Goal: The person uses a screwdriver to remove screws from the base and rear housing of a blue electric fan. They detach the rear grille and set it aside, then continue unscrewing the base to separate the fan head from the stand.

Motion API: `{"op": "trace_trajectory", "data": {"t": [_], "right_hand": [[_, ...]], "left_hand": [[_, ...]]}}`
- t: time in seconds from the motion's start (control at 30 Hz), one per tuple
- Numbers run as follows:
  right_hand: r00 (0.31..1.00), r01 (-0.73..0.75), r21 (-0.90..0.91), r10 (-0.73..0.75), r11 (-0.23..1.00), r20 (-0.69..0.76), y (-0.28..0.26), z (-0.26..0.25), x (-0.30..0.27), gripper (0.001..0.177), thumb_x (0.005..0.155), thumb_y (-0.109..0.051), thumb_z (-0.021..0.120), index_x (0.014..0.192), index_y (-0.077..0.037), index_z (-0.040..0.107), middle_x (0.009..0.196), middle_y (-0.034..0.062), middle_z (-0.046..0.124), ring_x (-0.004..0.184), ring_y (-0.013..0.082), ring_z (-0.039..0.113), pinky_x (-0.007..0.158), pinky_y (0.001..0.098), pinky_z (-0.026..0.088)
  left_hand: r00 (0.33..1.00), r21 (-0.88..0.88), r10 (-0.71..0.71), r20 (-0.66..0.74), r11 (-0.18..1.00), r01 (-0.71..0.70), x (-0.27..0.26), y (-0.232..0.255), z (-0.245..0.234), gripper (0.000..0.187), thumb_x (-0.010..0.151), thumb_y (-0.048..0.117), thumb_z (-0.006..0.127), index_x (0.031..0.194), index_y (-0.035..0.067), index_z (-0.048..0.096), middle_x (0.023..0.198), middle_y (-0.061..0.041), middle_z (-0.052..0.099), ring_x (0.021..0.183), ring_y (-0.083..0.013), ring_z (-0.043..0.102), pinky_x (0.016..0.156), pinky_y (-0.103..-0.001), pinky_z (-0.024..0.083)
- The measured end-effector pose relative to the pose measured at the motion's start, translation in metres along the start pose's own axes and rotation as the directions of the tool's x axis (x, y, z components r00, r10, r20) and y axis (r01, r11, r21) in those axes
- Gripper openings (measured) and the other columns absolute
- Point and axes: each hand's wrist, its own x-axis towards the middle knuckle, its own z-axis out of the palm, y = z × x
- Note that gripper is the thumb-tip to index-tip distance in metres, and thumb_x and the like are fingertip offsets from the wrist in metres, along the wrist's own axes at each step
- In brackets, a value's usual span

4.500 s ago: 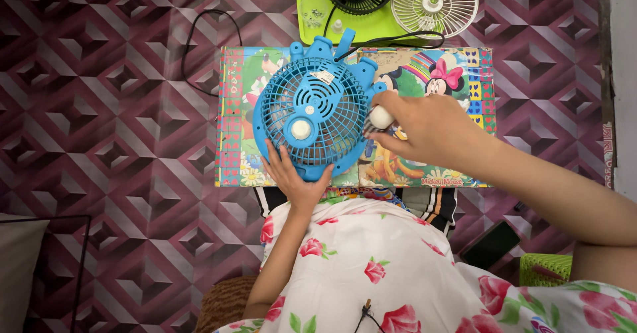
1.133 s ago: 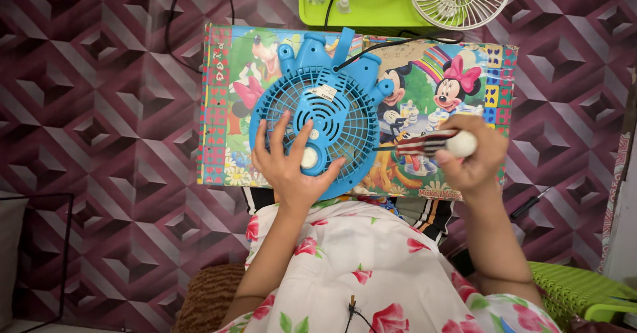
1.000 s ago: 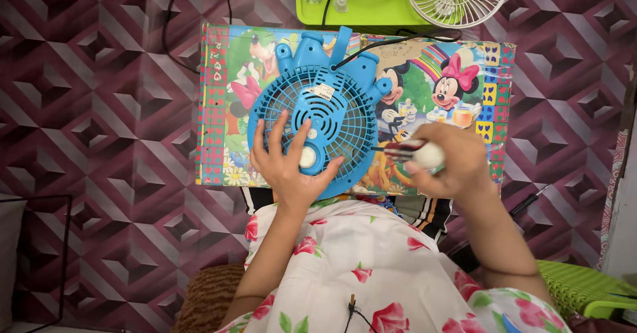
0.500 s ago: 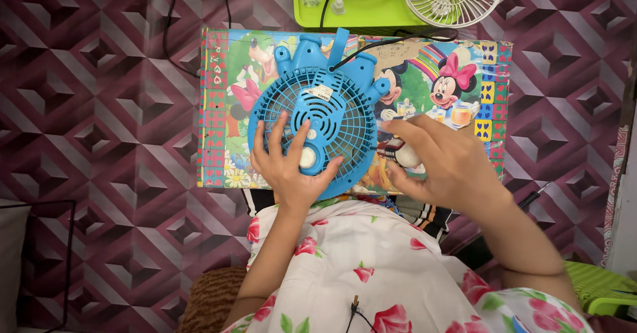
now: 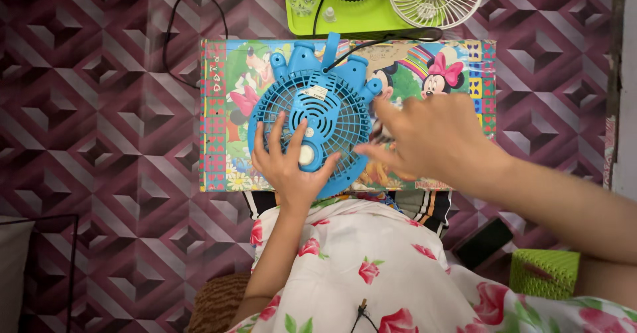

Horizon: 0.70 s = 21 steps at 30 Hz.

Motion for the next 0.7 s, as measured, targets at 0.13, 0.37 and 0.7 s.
{"op": "trace_trajectory", "data": {"t": [0.13, 0.37, 0.7], "right_hand": [[0.991, 0.105, -0.024, -0.102, 0.994, 0.085, -0.001, 0.004, 0.002, 0.040, 0.093, -0.053, 0.065, 0.094, -0.013, 0.067, 0.068, 0.0059, 0.068, 0.051, 0.0247, 0.065, 0.044, 0.0397, 0.044], [0.992, -0.065, -0.113, 0.076, 0.992, 0.102, -0.016, 0.004, -0.004, 0.064, 0.094, -0.059, 0.062, 0.131, -0.006, 0.060, 0.082, 0.0119, 0.072, 0.053, 0.0267, 0.066, 0.045, 0.0408, 0.049], [0.994, 0.064, 0.172, -0.079, 0.983, 0.078, 0.002, -0.003, -0.003, 0.046, 0.086, -0.041, 0.075, 0.117, -0.010, 0.062, 0.110, 0.0130, 0.061, 0.070, 0.0321, 0.069, 0.056, 0.0434, 0.057]], "left_hand": [[1.000, -0.007, 0.002, -0.007, 1.000, -0.002, -0.001, -0.001, 0.001, 0.076, 0.068, 0.055, 0.091, 0.132, 0.021, 0.070, 0.153, -0.008, 0.051, 0.145, -0.0453, 0.037, 0.116, -0.062, 0.029], [0.999, -0.031, 0.030, -0.026, 0.999, -0.030, 0.000, -0.003, 0.001, 0.077, 0.068, 0.057, 0.091, 0.132, 0.020, 0.069, 0.153, -0.008, 0.051, 0.145, -0.0447, 0.037, 0.116, -0.061, 0.029], [0.997, -0.032, 0.052, -0.054, 0.998, -0.053, -0.001, -0.006, 0.003, 0.077, 0.069, 0.058, 0.091, 0.132, 0.020, 0.069, 0.151, -0.007, 0.052, 0.145, -0.0436, 0.037, 0.116, -0.061, 0.029]]}}
